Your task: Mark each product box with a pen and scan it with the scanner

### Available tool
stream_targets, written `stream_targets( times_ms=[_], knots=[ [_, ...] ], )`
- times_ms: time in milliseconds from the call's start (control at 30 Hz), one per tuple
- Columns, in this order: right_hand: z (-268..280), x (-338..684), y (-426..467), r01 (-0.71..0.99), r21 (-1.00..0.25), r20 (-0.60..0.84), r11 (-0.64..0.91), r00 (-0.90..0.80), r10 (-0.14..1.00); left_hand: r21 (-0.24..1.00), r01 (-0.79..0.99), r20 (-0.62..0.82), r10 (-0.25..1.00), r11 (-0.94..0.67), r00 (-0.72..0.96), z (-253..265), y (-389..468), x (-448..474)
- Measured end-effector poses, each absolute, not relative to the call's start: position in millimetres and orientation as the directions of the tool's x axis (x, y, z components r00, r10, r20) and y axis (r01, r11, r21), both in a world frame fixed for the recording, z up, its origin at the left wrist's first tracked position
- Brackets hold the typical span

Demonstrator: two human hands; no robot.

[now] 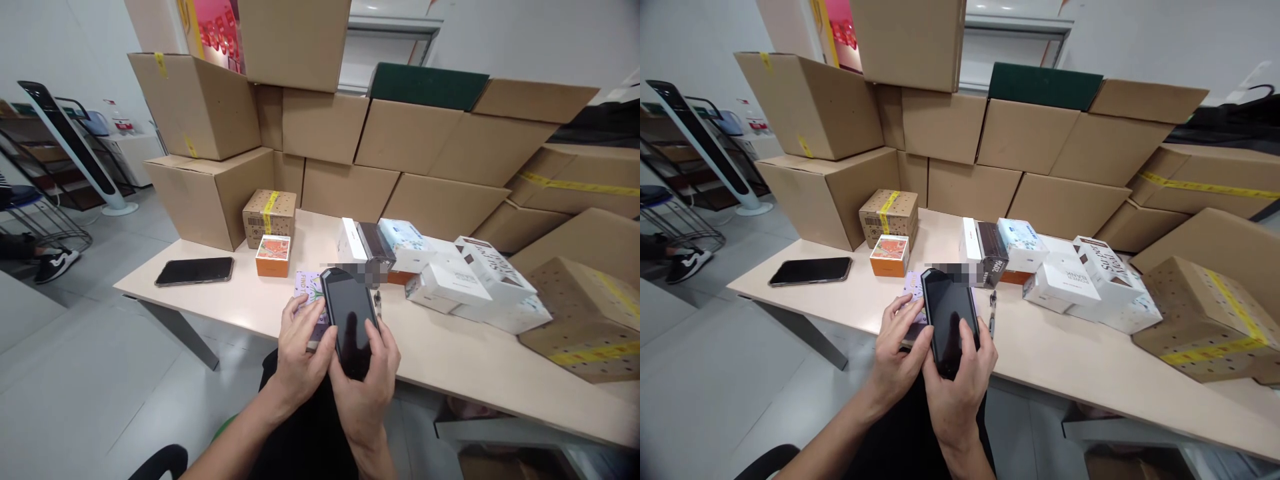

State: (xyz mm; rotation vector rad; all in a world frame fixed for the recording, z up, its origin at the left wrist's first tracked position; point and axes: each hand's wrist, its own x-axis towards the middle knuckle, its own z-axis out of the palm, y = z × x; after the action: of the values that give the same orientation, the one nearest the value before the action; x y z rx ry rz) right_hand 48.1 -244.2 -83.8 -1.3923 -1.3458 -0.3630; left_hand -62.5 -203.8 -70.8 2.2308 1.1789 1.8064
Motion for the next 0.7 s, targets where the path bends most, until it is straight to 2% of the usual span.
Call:
stream_targets(
  times_ms=[267,700],
  knots=[
    [-82.2,44.9,-245.2,0.798,-0.531,0.789,0.285,0.342,0.511,0.487,0.505,0.816,0.577,-0.712,0.026,-68.6,-203.3,-62.1],
    [-84.5,43.8,-244.9,0.794,-0.541,0.777,0.277,0.345,0.527,0.576,0.44,0.769,0.639,-0.69,-0.005,-72.1,-202.7,-63.4]
  ],
)
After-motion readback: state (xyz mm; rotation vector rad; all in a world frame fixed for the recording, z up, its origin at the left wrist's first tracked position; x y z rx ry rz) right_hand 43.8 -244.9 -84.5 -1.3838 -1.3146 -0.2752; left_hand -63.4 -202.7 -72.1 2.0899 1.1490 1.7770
